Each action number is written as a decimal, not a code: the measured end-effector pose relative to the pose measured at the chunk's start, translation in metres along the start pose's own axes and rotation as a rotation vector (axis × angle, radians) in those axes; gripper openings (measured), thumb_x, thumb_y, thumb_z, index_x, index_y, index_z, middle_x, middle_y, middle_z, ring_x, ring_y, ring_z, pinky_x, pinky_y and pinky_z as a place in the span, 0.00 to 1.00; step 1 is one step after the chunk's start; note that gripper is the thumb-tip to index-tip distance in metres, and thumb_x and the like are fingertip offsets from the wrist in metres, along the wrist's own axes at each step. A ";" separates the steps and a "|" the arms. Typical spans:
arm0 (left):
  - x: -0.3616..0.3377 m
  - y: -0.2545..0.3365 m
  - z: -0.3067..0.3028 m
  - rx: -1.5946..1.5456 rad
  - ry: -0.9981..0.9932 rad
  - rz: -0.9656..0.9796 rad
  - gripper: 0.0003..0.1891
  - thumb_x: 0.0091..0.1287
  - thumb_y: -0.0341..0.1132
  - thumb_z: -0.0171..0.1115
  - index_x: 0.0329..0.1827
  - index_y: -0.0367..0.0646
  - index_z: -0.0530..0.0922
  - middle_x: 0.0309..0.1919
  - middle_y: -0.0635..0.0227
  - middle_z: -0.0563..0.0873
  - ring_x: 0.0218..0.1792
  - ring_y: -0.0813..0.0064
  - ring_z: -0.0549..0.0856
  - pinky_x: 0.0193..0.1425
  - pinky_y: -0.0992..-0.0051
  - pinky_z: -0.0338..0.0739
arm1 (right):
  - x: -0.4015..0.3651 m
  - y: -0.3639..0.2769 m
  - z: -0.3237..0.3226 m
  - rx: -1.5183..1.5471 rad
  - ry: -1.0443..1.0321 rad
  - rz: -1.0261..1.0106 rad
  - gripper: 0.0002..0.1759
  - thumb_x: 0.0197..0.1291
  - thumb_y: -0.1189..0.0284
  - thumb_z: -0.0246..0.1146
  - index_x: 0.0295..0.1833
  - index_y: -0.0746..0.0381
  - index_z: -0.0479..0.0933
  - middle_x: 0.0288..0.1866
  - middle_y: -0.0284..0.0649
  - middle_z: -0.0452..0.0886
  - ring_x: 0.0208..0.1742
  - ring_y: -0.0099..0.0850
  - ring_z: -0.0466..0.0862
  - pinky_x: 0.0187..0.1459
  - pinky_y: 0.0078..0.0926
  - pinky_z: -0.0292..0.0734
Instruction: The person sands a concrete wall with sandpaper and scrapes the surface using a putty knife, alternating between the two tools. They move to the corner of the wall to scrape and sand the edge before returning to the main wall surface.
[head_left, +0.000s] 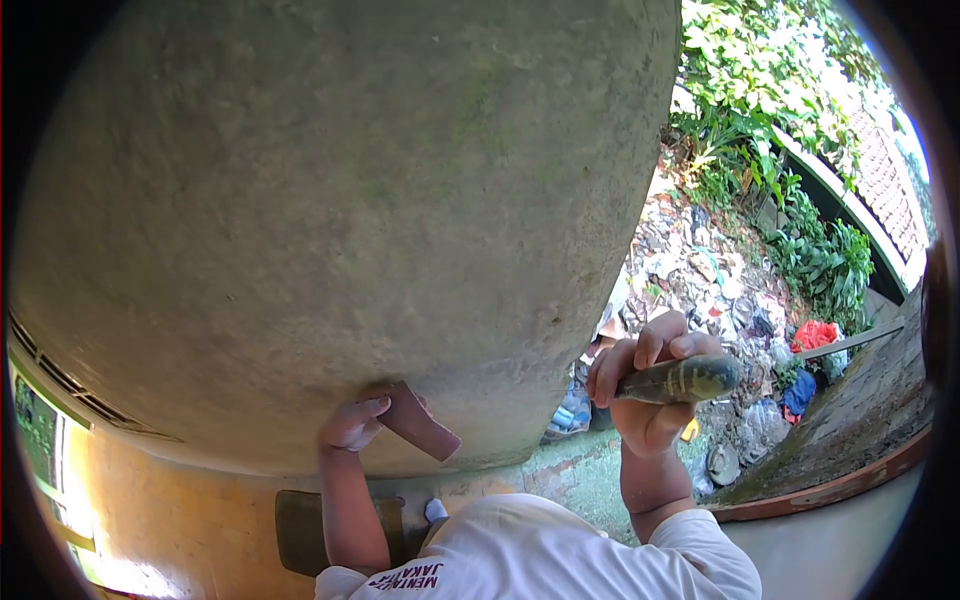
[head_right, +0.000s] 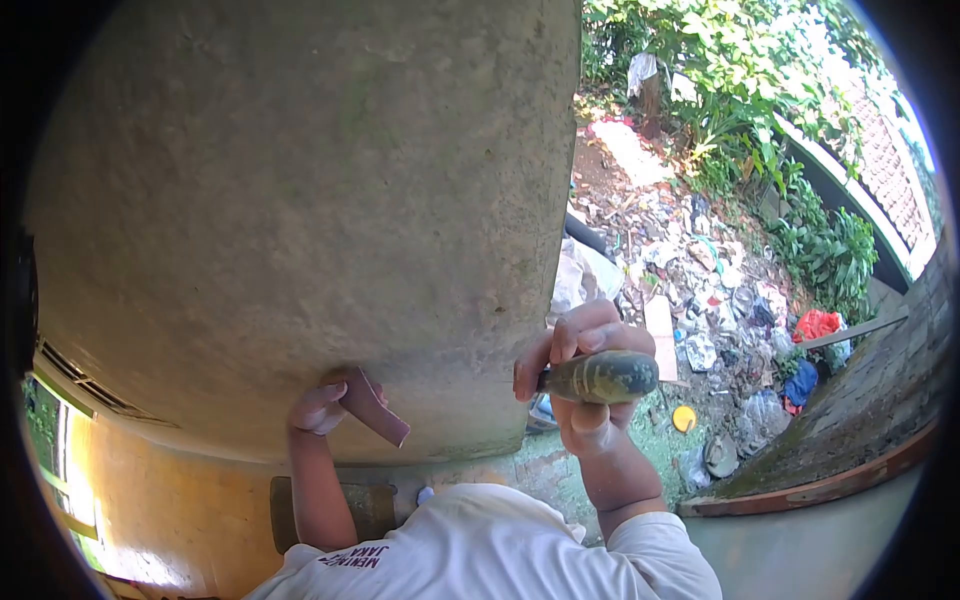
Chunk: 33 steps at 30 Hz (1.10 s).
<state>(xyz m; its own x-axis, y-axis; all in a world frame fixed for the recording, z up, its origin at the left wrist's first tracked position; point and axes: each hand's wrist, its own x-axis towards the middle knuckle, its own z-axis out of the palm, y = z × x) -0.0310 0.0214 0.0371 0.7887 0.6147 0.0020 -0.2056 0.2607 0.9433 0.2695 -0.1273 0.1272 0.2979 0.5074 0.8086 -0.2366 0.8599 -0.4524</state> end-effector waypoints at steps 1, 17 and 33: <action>0.003 0.000 -0.004 0.004 -0.073 0.015 0.24 0.64 0.48 0.59 0.46 0.30 0.79 0.44 0.47 0.83 0.51 0.53 0.81 0.60 0.56 0.71 | 0.003 0.001 0.003 0.021 -0.026 -0.025 0.29 0.59 0.50 0.66 0.56 0.54 0.63 0.42 0.40 0.65 0.26 0.34 0.78 0.27 0.30 0.76; 0.016 -0.013 -0.036 -0.072 -0.524 0.148 0.25 0.71 0.46 0.50 0.50 0.27 0.78 0.52 0.44 0.81 0.59 0.50 0.77 0.66 0.54 0.64 | 0.027 0.021 0.015 0.068 -0.184 -0.101 0.24 0.66 0.54 0.60 0.57 0.55 0.62 0.42 0.41 0.68 0.28 0.37 0.78 0.29 0.35 0.75; 0.013 -0.013 -0.035 -0.187 -0.541 0.196 0.21 0.71 0.39 0.52 0.53 0.26 0.76 0.54 0.41 0.80 0.59 0.47 0.77 0.66 0.53 0.65 | 0.058 0.019 0.036 -0.045 -0.188 -0.313 0.22 0.66 0.51 0.59 0.52 0.54 0.62 0.35 0.37 0.68 0.26 0.31 0.74 0.29 0.31 0.69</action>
<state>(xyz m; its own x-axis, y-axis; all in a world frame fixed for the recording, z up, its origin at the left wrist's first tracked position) -0.0387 0.0520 0.0135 0.8985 0.2114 0.3848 -0.4365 0.3374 0.8340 0.2487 -0.0840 0.1794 0.1736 0.2037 0.9635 -0.1184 0.9756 -0.1850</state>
